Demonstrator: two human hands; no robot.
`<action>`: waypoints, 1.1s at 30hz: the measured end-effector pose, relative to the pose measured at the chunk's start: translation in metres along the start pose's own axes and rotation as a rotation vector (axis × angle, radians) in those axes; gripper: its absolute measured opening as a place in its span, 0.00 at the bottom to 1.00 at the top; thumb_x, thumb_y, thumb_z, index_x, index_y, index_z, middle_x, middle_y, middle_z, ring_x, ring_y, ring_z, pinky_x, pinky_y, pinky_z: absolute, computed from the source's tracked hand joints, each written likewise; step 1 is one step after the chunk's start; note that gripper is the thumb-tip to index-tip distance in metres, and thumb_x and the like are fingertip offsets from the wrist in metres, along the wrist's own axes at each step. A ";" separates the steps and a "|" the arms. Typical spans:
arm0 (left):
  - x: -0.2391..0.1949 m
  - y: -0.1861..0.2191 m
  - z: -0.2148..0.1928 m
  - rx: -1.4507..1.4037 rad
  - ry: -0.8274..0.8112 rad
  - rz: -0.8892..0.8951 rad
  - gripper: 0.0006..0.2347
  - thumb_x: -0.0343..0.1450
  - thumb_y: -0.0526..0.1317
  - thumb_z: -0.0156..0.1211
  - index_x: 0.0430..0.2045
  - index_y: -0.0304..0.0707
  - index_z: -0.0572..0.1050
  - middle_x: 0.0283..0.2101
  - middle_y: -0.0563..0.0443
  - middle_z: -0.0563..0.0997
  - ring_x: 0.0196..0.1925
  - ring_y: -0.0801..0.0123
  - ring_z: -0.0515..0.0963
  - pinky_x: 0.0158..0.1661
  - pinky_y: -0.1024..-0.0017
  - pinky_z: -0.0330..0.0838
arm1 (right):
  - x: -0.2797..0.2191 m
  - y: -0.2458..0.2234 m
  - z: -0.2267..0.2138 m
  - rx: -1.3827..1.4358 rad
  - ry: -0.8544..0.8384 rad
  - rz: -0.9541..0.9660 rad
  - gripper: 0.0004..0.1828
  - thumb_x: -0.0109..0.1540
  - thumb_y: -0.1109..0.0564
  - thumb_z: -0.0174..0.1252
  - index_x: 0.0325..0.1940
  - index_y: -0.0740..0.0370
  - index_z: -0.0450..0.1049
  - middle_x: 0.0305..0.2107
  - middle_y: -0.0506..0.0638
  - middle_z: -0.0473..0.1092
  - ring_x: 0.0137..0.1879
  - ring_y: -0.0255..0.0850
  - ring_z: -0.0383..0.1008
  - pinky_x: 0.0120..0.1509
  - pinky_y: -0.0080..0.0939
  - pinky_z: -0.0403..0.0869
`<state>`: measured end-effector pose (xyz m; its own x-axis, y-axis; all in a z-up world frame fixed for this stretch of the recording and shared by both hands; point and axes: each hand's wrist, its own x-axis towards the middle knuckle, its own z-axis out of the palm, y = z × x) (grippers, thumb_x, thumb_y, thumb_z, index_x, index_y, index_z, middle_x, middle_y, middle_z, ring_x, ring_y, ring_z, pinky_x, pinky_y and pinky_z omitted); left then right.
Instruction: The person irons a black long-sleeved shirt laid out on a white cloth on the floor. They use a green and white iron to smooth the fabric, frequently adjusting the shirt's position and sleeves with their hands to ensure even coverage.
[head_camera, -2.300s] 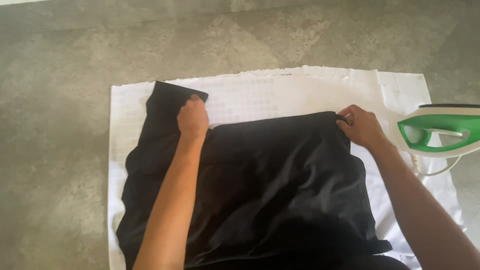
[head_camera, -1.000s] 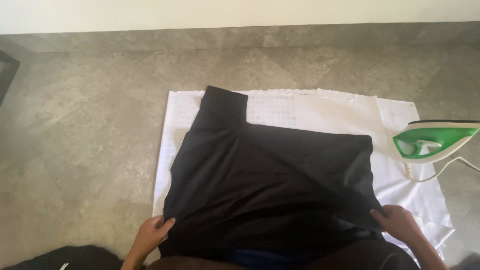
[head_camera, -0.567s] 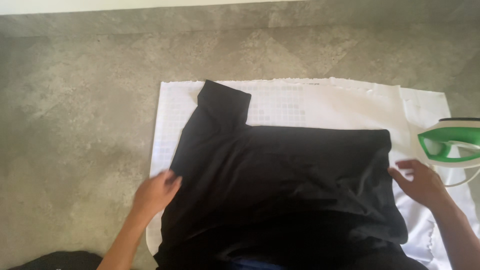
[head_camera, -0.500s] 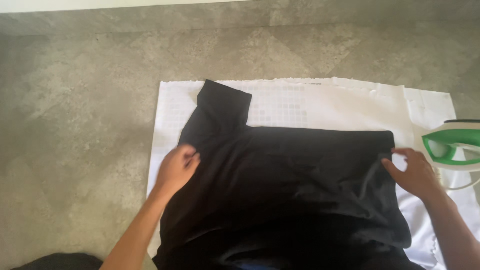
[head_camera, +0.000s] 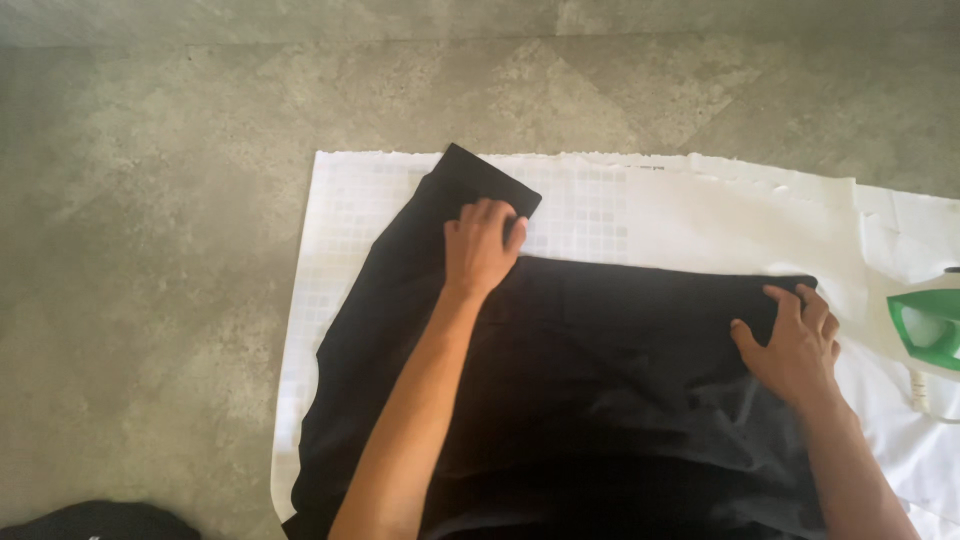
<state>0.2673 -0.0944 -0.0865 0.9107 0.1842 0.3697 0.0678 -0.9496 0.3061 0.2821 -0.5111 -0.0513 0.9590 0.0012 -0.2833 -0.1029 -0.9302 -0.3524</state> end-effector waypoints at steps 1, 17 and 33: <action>-0.002 -0.011 -0.009 0.002 -0.006 0.000 0.10 0.76 0.50 0.56 0.35 0.46 0.77 0.39 0.52 0.80 0.42 0.54 0.79 0.37 0.53 0.71 | 0.000 0.001 0.003 0.002 -0.006 0.003 0.39 0.62 0.41 0.57 0.75 0.53 0.61 0.76 0.61 0.45 0.79 0.69 0.43 0.72 0.80 0.54; -0.007 -0.141 -0.039 -0.030 -0.143 -0.721 0.08 0.75 0.47 0.66 0.32 0.46 0.80 0.36 0.52 0.84 0.44 0.53 0.83 0.44 0.50 0.74 | 0.061 0.090 0.028 0.071 0.343 -0.024 0.26 0.69 0.49 0.60 0.68 0.62 0.72 0.51 0.72 0.75 0.61 0.68 0.71 0.63 0.62 0.66; -0.086 -0.046 -0.070 0.225 -0.422 -0.299 0.34 0.76 0.62 0.44 0.78 0.54 0.49 0.81 0.37 0.48 0.80 0.32 0.48 0.66 0.19 0.45 | -0.024 0.044 0.028 -0.400 0.084 -0.213 0.43 0.70 0.30 0.35 0.85 0.50 0.44 0.83 0.50 0.40 0.85 0.58 0.40 0.83 0.69 0.51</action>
<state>0.1568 -0.0487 -0.0708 0.9194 0.3799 -0.1015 0.3910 -0.9110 0.1316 0.2473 -0.5419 -0.0850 0.9676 0.1931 -0.1628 0.1928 -0.9811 -0.0182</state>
